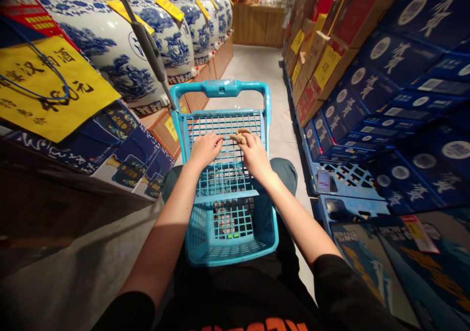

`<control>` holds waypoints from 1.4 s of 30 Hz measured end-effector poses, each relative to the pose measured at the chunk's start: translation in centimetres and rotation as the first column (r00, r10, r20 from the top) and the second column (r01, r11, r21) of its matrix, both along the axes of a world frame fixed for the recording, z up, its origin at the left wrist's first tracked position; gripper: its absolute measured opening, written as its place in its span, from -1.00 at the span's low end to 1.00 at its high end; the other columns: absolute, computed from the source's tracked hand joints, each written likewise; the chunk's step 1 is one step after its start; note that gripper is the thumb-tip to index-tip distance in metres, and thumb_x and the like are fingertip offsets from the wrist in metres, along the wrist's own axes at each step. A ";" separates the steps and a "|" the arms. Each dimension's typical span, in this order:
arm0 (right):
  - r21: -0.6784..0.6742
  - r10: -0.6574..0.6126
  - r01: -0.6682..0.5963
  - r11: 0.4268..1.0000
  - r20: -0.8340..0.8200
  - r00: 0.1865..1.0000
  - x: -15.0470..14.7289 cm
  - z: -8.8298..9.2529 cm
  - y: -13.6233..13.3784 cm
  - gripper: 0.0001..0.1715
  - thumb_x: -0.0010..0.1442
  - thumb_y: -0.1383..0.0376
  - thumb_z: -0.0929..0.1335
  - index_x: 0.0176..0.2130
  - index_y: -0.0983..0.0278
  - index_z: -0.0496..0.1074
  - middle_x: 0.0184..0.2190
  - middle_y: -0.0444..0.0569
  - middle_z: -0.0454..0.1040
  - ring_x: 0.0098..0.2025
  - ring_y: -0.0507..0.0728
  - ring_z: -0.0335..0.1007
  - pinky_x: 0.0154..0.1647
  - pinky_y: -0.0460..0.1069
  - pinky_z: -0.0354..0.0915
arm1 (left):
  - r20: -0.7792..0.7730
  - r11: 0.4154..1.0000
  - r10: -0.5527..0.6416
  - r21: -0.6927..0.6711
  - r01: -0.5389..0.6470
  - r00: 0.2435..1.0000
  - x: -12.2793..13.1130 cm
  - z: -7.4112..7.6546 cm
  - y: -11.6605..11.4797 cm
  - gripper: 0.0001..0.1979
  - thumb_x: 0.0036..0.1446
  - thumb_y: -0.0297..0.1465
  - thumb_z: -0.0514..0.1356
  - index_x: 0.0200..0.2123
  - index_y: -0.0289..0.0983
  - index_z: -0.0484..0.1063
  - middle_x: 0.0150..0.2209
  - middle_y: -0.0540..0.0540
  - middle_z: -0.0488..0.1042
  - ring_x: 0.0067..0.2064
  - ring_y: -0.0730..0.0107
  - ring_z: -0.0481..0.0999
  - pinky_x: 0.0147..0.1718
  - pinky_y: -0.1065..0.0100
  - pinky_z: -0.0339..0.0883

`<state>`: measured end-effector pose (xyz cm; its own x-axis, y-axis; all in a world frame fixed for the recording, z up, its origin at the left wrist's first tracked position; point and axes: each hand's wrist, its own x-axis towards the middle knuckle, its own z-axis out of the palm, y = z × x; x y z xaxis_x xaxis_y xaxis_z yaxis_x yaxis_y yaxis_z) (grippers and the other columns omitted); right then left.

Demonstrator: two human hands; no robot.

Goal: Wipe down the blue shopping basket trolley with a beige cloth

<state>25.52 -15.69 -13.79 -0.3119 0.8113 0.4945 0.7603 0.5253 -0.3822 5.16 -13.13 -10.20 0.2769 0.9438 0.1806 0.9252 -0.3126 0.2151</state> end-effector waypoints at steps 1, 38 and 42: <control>0.002 -0.010 0.010 1.000 -0.011 1.000 0.1 0.0 0.6 -0.44 0.34 0.49 0.22 0.16 0.16 0.57 0.31 0.10 0.41 0.30 0.35 0.28 0.36 0.36 0.35 | 0.003 1.000 0.001 -0.002 -0.001 1.000 0.0 0.0 0.0 -0.58 0.49 -0.38 0.00 0.19 -0.19 0.58 0.12 -0.21 0.64 0.20 0.00 0.56 0.19 0.04 0.38; -0.070 0.347 -0.348 0.935 -0.026 0.938 4.4 0.9 -5.0 -0.62 0.35 0.45 0.34 0.04 0.15 0.62 0.28 0.15 0.44 0.36 0.33 0.36 0.32 0.42 0.37 | -0.004 0.999 -0.042 0.027 0.042 0.999 -0.4 0.1 0.2 -0.55 0.46 -0.41 -0.01 0.23 -0.22 0.57 0.14 -0.22 0.64 0.21 -0.01 0.57 0.21 0.03 0.36; -0.072 0.329 -0.333 0.940 -0.065 0.942 5.0 1.5 -1.9 -0.58 0.35 0.49 0.29 0.00 0.19 0.64 0.26 0.14 0.46 0.35 0.29 0.39 0.36 0.38 0.37 | -0.006 1.000 -0.026 0.017 0.026 1.000 -0.4 0.2 0.2 -0.55 0.45 -0.41 0.00 0.22 -0.22 0.58 0.13 -0.22 0.64 0.20 0.00 0.58 0.20 0.05 0.38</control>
<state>30.47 -17.63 -12.31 -0.5457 0.7045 0.4538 0.5274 0.7095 -0.4674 4.76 -12.90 -9.98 0.3020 0.9332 0.1947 0.9181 -0.3398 0.2042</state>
